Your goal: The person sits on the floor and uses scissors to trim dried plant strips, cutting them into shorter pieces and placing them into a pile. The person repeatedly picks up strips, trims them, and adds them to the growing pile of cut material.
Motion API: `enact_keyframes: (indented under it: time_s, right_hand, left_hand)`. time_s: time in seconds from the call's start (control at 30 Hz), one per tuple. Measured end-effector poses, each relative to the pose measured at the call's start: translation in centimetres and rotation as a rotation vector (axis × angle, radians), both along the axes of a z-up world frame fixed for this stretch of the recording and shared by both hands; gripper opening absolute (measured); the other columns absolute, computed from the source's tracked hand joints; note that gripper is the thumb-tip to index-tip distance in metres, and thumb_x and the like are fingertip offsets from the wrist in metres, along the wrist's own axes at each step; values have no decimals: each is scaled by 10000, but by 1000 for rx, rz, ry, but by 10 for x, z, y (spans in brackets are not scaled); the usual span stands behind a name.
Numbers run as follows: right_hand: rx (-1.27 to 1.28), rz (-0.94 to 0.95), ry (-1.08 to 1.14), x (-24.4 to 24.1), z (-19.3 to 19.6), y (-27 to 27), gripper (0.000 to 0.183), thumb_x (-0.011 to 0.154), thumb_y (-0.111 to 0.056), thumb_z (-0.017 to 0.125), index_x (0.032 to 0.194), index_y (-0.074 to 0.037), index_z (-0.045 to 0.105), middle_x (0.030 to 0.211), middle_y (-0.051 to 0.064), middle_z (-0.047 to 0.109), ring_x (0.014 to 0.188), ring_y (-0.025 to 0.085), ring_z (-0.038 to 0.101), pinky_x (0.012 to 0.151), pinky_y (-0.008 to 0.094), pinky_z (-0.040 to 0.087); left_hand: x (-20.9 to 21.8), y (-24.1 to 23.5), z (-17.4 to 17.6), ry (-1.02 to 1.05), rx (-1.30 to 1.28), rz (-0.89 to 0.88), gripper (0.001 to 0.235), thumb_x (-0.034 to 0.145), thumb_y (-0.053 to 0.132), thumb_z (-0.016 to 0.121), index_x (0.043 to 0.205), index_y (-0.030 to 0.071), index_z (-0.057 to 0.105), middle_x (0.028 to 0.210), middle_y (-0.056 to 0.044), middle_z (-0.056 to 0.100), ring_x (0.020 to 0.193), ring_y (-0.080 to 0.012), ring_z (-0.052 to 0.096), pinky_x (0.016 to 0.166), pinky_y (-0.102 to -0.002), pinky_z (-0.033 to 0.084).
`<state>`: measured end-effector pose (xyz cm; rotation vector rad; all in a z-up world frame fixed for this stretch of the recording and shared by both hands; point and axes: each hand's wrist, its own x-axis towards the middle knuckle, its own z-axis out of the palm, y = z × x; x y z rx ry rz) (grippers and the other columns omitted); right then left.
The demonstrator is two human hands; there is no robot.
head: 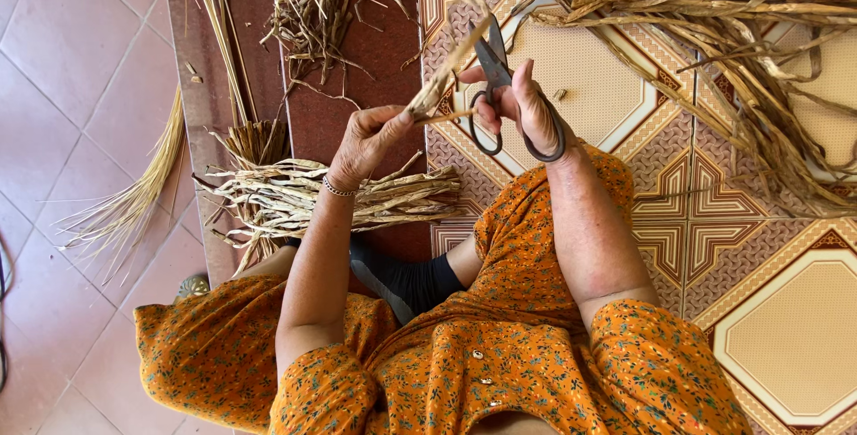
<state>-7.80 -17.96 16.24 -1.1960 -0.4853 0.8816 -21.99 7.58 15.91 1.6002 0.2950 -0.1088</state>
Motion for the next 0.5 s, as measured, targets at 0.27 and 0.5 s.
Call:
enact_keyframes:
  time_s: [0.27, 0.5]
  right_hand:
    - [128, -60, 191, 9, -11, 2, 935, 931, -864, 251, 1264, -55, 581, 723, -22, 421, 634, 114, 409, 613, 277, 367]
    - [-42, -256, -37, 2, -19, -3, 864, 993, -816, 256, 1101, -38, 617, 659, -61, 415, 543, 52, 367, 480, 221, 306]
  left_hand:
    - [-8, 1, -7, 63, 5, -47, 280, 998, 297, 716, 1100, 51, 803, 685, 76, 570, 639, -31, 432, 568, -232, 351]
    - [-15, 11, -25, 37, -56, 36, 264, 1016, 282, 705, 1044, 36, 798, 730, 78, 608, 666, -30, 439, 594, -230, 358]
